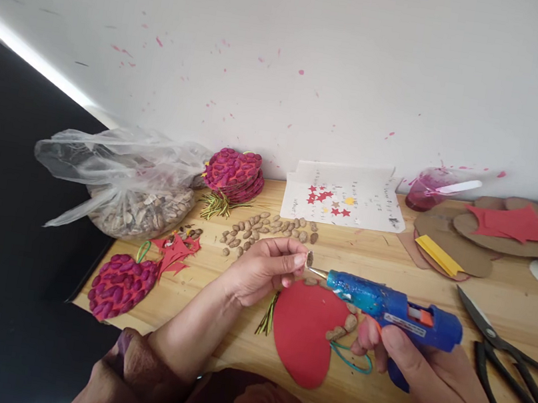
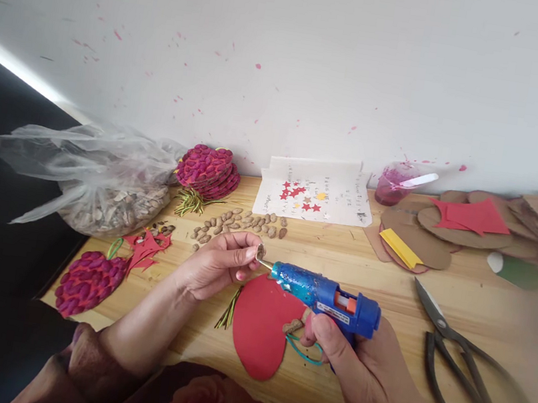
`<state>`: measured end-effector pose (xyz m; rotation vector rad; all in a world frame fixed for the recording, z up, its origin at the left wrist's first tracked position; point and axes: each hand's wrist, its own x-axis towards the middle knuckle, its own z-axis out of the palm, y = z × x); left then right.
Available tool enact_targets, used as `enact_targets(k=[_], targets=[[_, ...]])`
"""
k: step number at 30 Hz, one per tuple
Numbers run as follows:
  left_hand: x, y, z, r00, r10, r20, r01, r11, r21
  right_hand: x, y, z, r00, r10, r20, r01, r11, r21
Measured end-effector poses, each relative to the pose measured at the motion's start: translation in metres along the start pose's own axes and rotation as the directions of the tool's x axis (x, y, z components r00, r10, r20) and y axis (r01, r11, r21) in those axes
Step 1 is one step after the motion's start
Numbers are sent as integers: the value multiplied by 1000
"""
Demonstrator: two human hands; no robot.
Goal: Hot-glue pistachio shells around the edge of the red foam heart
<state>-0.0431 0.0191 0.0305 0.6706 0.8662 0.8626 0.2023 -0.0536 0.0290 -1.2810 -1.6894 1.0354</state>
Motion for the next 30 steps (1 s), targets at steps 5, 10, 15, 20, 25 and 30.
enact_targets(k=[5, 10, 15, 20, 25, 30], targets=[[0, 1, 0, 1000, -1, 1, 1, 1000, -6, 1, 0, -1, 1000, 3, 26, -3, 1000, -12], [0, 0, -1, 1000, -2, 5, 2, 1000, -2, 3, -6, -2, 1000, -18, 17, 19, 998, -55], [-1, -1, -2, 1000, -1, 12, 1, 1000, -4, 2, -4, -1, 999, -32, 5, 32, 998, -56], [0, -2, -2, 1000, -5, 20, 5, 1000, -13, 2, -3, -1, 998, -46, -30, 43, 996, -78], [-2, 3, -1, 1000, 6, 9, -6, 1000, 7, 2, 0, 0, 1000, -7, -4, 7, 1000, -27], [-13, 9, -4, 998, 64, -11, -60, 974, 217, 0, 10, 5, 993, 118, 14, -119, 987, 109]])
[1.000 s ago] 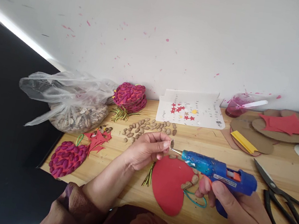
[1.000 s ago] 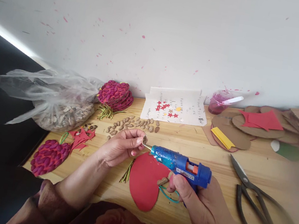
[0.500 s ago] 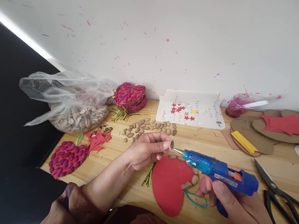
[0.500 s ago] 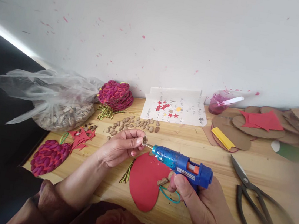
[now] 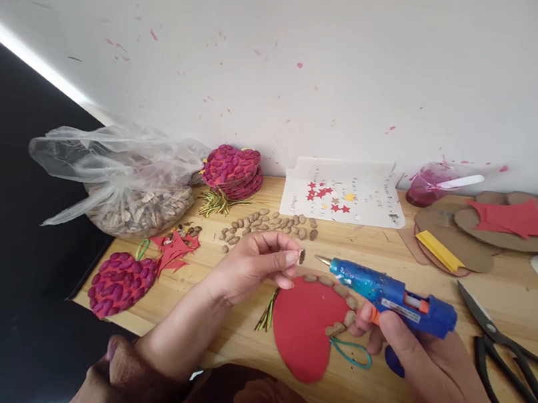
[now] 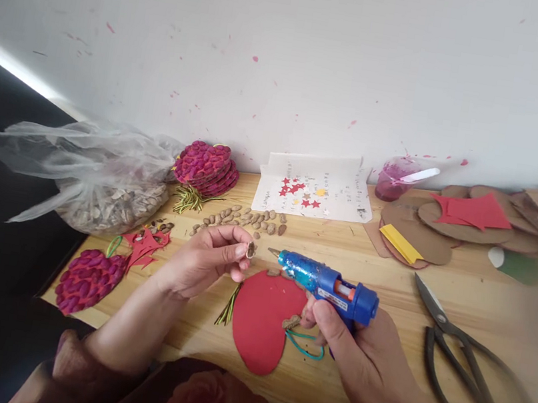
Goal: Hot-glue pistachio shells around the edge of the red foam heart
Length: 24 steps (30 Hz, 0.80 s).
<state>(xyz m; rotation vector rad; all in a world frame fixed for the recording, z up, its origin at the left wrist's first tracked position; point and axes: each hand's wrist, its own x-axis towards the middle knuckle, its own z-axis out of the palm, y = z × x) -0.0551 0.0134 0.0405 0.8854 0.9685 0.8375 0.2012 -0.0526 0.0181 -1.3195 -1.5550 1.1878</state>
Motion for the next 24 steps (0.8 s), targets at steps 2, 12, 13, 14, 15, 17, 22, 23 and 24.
enact_targets(k=[2, 12, 13, 14, 15, 17, 22, 23, 24], targets=[[-7, -1, 0, 999, 52, -12, -48, 974, 221, 0, 2, 1, 999, 43, -20, -41, 998, 50], [-24, -11, 14, 934, 355, 35, -141, 278, 950, 9, -4, 10, 967, 254, -19, -243, 943, 226], [-24, -11, 15, 935, 351, 45, -140, 250, 958, 10, -4, 10, 964, 263, -28, -250, 941, 228], [-23, -11, 17, 938, 343, 53, -138, 227, 964, 10, -4, 11, 962, 271, -35, -256, 938, 232], [-22, -12, 18, 941, 334, 57, -133, 208, 969, 11, -4, 11, 959, 280, -34, -264, 935, 237], [-21, -14, 21, 948, 312, 55, -115, 176, 978, 11, -4, 10, 953, 302, -30, -285, 925, 250], [-17, -17, 25, 961, 275, 28, -65, 127, 990, 10, -5, 9, 944, 329, -19, -316, 920, 230], [-17, -17, 25, 962, 273, 23, -57, 118, 991, 10, -5, 9, 945, 328, -15, -316, 922, 225], [-16, -17, 25, 962, 271, 19, -50, 108, 993, 10, -6, 8, 945, 327, -17, -316, 922, 223]])
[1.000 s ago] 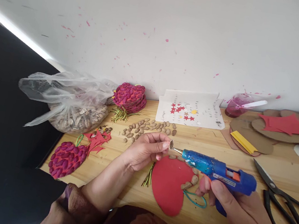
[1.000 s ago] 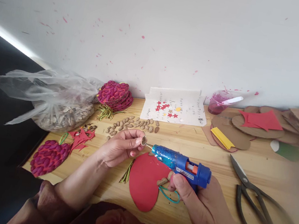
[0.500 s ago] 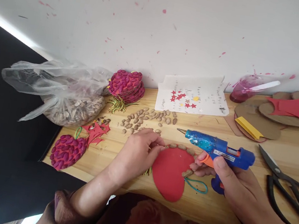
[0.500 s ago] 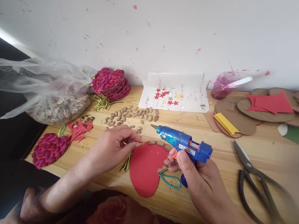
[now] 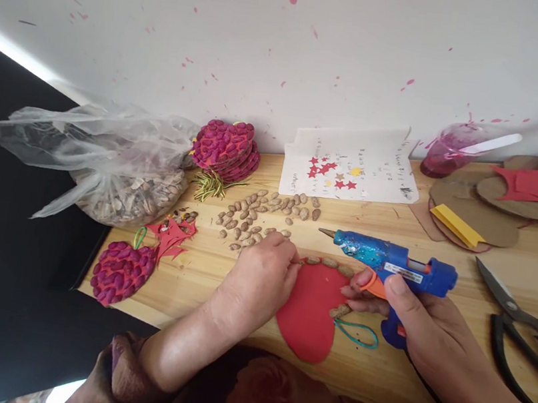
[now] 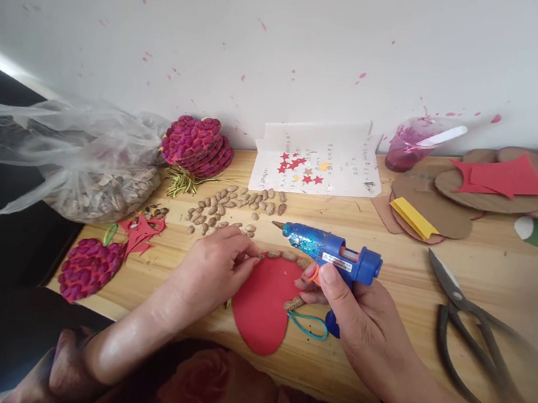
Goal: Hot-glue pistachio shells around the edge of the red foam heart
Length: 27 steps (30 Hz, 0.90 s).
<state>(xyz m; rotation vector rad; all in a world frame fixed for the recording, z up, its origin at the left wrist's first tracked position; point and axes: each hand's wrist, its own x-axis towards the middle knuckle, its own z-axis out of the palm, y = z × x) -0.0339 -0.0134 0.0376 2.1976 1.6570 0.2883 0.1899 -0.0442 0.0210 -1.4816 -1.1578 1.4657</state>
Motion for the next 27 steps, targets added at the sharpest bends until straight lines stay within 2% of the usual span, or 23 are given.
enact_targets(k=[13, 27], targets=[[4, 4, 0, 1000, -1, 1, 1, 994, 106, 0, -2, 2, 998, 66, -4, -65, 998, 8], [5, 3, 2, 1000, 3, 19, -6, 990, 140, 1, 1, -1, 999, 41, 10, -41, 999, 1]])
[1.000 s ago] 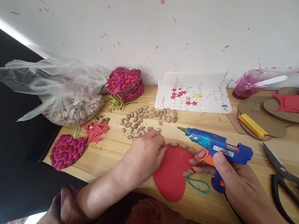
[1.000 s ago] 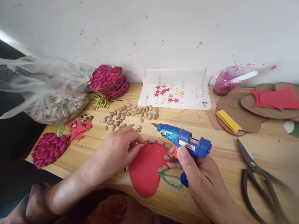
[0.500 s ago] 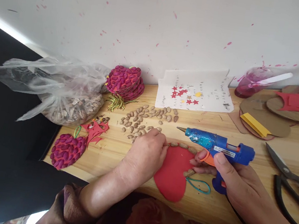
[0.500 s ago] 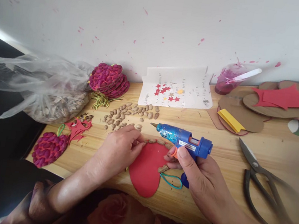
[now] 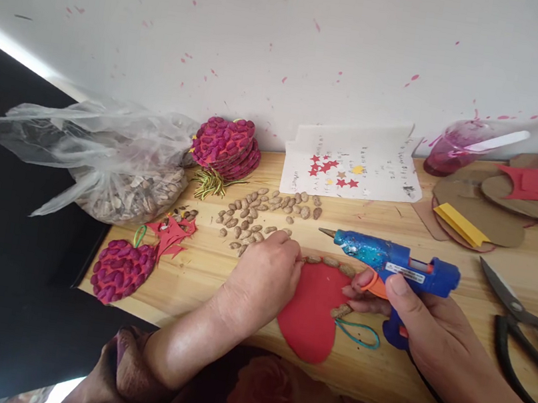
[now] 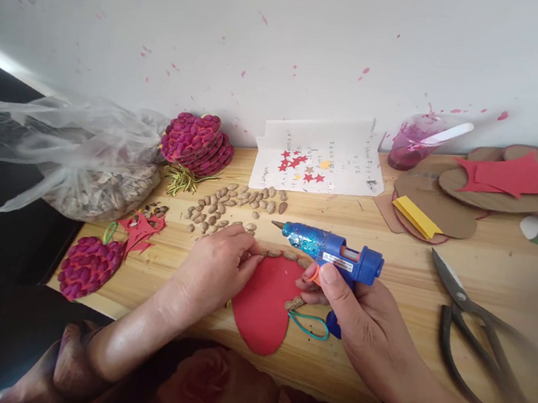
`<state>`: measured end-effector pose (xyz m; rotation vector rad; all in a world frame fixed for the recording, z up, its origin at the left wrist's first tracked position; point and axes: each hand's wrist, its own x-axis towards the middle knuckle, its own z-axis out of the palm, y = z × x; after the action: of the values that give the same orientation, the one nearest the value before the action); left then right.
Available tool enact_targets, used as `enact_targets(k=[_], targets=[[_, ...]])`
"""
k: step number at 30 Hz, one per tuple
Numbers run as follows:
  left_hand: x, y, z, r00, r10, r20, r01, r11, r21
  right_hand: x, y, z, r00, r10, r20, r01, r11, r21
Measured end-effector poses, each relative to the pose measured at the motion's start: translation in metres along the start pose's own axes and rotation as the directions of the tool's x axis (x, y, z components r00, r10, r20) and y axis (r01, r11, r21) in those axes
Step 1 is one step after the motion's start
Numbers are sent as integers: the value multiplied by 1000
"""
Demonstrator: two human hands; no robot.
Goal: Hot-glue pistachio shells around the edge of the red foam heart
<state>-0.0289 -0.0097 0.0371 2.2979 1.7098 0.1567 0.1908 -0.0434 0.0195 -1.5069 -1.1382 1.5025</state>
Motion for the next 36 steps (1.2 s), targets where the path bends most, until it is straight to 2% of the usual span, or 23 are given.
enact_targets(k=[11, 18, 20, 24, 27, 30, 36], targets=[[2, 3, 0, 999, 19, 36, -20, 999, 39, 0, 8, 0, 999, 31, 38, -34, 997, 67], [4, 6, -3, 997, 2, 77, -6, 998, 59, 0, 3, 1, 999, 19, 26, -20, 998, 58], [-1, 4, -2, 999, 13, 42, -13, 1000, 2, 1, 1, 2, 1000, 5, 22, -6, 999, 53], [-17, -6, 5, 991, 19, -133, -49, 974, -222, 2, 3, 2, 999, -36, 36, 33, 995, 92], [-29, -14, 15, 969, 28, -245, -104, 947, -303, 3, 6, 1, 996, -74, 43, 69, 991, 113], [-37, -19, 24, 953, 84, -291, -169, 945, -279, 3, 8, 1, 995, -78, 55, 70, 990, 126], [-41, -16, 28, 958, 191, -212, -213, 973, -86, 3, 6, 1, 997, -63, 51, 56, 990, 128]])
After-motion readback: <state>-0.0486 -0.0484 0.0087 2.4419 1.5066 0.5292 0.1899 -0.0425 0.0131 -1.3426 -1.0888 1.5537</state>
